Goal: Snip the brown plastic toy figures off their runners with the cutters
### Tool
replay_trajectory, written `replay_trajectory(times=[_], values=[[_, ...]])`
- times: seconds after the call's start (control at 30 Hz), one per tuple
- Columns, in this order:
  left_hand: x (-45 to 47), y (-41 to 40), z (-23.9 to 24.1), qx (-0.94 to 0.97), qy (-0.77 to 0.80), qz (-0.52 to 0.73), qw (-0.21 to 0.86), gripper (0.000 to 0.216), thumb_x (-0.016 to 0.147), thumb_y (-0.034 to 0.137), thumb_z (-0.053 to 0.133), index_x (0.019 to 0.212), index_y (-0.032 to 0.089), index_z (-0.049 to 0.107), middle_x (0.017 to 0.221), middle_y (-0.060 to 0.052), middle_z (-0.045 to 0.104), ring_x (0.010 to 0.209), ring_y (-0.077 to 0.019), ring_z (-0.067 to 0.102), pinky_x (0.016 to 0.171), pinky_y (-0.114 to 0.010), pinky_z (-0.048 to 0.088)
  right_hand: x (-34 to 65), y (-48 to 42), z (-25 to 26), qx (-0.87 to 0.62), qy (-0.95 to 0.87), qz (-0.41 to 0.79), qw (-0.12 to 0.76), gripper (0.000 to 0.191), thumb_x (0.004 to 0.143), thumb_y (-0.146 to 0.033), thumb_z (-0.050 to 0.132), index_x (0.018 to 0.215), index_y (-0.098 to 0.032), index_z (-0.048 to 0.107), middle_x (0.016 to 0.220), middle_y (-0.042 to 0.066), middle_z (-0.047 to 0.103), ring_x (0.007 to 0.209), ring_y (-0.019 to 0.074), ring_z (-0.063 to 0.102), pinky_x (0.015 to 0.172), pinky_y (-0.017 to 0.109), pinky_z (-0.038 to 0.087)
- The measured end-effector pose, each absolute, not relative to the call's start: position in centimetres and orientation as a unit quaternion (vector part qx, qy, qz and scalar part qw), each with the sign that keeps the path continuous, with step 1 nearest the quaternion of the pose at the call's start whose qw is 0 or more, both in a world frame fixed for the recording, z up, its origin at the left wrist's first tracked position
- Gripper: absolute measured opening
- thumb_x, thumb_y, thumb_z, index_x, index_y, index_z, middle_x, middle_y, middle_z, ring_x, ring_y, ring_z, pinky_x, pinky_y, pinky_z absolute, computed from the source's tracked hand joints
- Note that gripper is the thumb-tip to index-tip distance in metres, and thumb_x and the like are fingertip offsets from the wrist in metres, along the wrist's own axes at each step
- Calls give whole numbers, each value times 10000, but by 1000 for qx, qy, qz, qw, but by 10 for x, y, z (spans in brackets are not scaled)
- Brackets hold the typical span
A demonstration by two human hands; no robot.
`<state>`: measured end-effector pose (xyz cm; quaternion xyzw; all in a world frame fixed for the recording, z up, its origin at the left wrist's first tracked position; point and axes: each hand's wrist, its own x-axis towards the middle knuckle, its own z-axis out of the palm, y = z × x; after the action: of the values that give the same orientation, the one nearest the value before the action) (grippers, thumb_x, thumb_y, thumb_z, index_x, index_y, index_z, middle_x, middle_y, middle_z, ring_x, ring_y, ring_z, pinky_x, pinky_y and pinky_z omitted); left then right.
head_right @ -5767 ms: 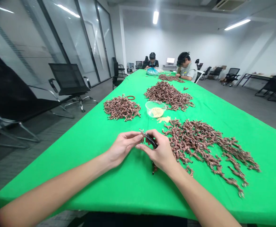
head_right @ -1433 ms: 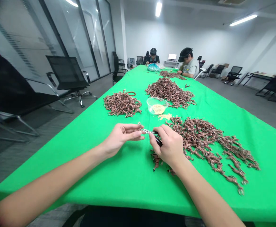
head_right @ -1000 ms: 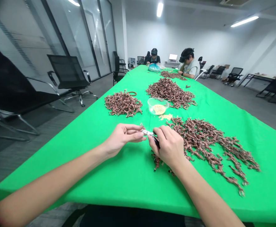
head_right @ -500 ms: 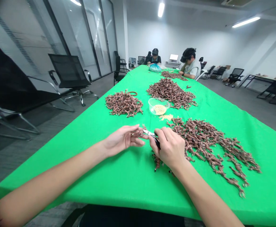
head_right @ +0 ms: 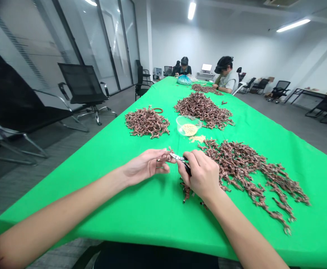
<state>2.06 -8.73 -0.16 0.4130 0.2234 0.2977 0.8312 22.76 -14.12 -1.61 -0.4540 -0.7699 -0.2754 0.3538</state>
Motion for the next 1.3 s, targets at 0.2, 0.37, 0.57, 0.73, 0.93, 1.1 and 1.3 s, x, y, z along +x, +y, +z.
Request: replay_trajectory(times=[0.2, 0.37, 0.57, 0.73, 0.93, 1.1, 1.3], values=[[21, -89, -1, 409, 222, 304, 831, 238, 879, 351, 694, 966, 131, 721, 985, -81, 746, 712, -123, 686, 768, -294, 543, 228, -141, -18, -461, -766, -265, 361, 152, 923, -296, 580, 974, -155, 605, 819, 56, 644, 730, 174, 590, 644, 286, 427], [21, -87, -2, 401, 219, 314, 832, 247, 855, 359, 723, 972, 142, 715, 996, -81, 749, 722, -124, 691, 783, -294, 547, 229, -140, -19, -468, -763, -240, 376, 139, 929, -293, 572, 981, -166, 599, 836, 52, 646, 741, 170, 595, 663, 283, 441], [21, -86, -3, 398, 221, 324, 829, 256, 847, 378, 731, 918, 134, 696, 955, -56, 734, 734, -119, 688, 782, -287, 542, 230, -140, -18, -465, -765, -241, 375, 138, 917, -277, 597, 973, -151, 604, 831, 58, 646, 737, 174, 602, 662, 287, 444], [22, -88, -2, 394, 224, 328, 829, 297, 828, 403, 744, 896, 123, 671, 878, -34, 708, 702, -117, 678, 759, -285, 543, 230, -140, -17, -460, -766, -259, 366, 154, 911, -291, 610, 979, -152, 603, 847, 64, 653, 748, 179, 606, 662, 289, 442], [23, -88, -2, 402, 233, 325, 824, 314, 802, 396, 769, 901, 119, 659, 876, -33, 692, 701, -120, 674, 748, -289, 540, 229, -140, -18, -454, -771, -267, 358, 150, 913, -299, 609, 979, -165, 597, 844, 60, 658, 740, 175, 598, 655, 290, 435], [23, -87, -2, 408, 236, 320, 822, 313, 787, 395, 782, 884, 123, 659, 876, -30, 689, 703, -119, 671, 754, -295, 531, 229, -140, -17, -456, -772, -266, 354, 135, 906, -282, 609, 983, -171, 595, 844, 57, 658, 740, 177, 596, 660, 290, 434], [23, -87, -1, 410, 233, 317, 823, 315, 783, 398, 784, 882, 125, 662, 882, -30, 685, 707, -119, 666, 765, -303, 521, 228, -140, -16, -459, -771, -268, 351, 128, 898, -274, 610, 978, -174, 599, 844, 54, 658, 745, 176, 599, 660, 286, 430]])
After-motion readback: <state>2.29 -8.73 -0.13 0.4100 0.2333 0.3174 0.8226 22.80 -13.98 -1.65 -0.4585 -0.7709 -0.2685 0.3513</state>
